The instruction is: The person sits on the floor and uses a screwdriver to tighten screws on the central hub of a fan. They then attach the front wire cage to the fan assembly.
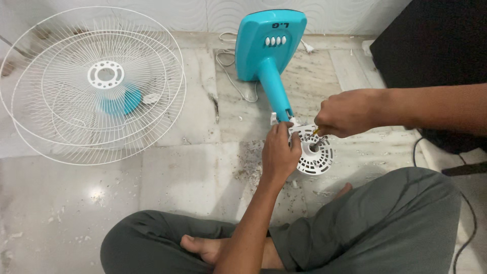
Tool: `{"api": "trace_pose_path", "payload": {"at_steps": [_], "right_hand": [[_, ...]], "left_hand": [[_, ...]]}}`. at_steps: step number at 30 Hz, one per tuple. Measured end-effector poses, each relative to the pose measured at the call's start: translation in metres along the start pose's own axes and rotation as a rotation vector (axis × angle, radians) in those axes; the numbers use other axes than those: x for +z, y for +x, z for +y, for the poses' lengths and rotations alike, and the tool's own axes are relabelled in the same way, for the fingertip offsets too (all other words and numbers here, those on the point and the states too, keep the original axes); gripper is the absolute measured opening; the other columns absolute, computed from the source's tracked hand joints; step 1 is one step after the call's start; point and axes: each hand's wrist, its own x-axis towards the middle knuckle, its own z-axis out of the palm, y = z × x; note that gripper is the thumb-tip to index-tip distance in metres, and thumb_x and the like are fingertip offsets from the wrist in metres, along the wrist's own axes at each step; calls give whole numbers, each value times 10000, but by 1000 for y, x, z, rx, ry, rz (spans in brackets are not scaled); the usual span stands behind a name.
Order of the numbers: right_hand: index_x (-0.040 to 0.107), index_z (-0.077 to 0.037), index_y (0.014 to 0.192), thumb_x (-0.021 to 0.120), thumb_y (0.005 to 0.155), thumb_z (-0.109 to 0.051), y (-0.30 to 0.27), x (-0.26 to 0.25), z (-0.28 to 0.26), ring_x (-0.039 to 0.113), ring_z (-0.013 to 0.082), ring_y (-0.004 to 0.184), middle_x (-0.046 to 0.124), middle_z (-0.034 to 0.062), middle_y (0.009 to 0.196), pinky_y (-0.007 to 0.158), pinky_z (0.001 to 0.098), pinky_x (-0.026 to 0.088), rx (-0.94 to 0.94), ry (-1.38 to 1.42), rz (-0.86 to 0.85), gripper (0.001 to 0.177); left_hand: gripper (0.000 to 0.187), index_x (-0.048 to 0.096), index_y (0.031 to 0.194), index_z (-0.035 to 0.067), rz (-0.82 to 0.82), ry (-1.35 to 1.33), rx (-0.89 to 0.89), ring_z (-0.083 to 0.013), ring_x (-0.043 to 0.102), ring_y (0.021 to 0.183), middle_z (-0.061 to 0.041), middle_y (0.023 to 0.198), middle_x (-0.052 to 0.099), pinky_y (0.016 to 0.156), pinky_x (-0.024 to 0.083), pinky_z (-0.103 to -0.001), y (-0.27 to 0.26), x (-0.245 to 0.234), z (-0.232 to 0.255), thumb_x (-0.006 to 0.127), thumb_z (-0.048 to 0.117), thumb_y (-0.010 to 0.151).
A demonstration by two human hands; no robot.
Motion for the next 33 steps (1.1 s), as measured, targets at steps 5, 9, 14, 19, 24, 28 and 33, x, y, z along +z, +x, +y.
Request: {"api": "trace_pose_path", "payload": {"at_steps": [5,9,14,19,24,28,33], "right_hand": [[780,-30,964,673,909,-369,5,5,-6,735,391,862,747,210,876,816,497,581,252,303,0,360],[794,-27,947,697,909,-401,10,8,-7,748,390,870,768,217,888,822,492,583,298,318,-13,388],[766,-59,1019,702,916,-403,13,9,-11,734,367,928,769,199,939,852,477,572,256,217,-9,364],[610,13,1116,662,897,-173,10,4,-10,749,293,858,696,138,915,708,412,611,-135,-220,172,292],[621,39,828,621,949,-161,-3,1,-8,702,232,819,619,104,837,616,360,609,-536,-878,186,234],[630,49,854,632,947,-140,-2,-1,-5,700,194,723,620,91,826,575,341,609,-529,-833,141,210],[647,60,899,669,897,-98,8,1,-6,752,248,774,685,143,863,624,361,623,-437,-654,95,160]], "left_hand": [[301,616,1200,18,-18,-12,-5,-399,651,1013,-204,1075,649,844,522,-511,0,1,-1,598,172,942],[281,634,1165,21,17,19,34,-410,647,1017,-209,1070,657,841,522,-517,-1,1,-2,616,172,930],[292,637,1184,25,11,-20,39,-410,657,1021,-210,1075,669,850,526,-509,-1,-2,-2,616,178,936],[305,647,1192,23,-8,-40,20,-415,664,1023,-216,1093,676,858,526,-510,-2,-5,-2,626,190,938],[306,647,1186,23,-5,-46,25,-404,670,1012,-211,1093,679,845,536,-499,1,-6,-1,630,187,929],[299,652,1175,24,9,-51,16,-395,676,1009,-205,1082,684,848,541,-491,0,-5,0,636,188,925],[291,655,1156,26,12,-25,-18,-395,671,996,-203,1085,680,836,540,-493,-1,-5,4,638,183,912]]}}
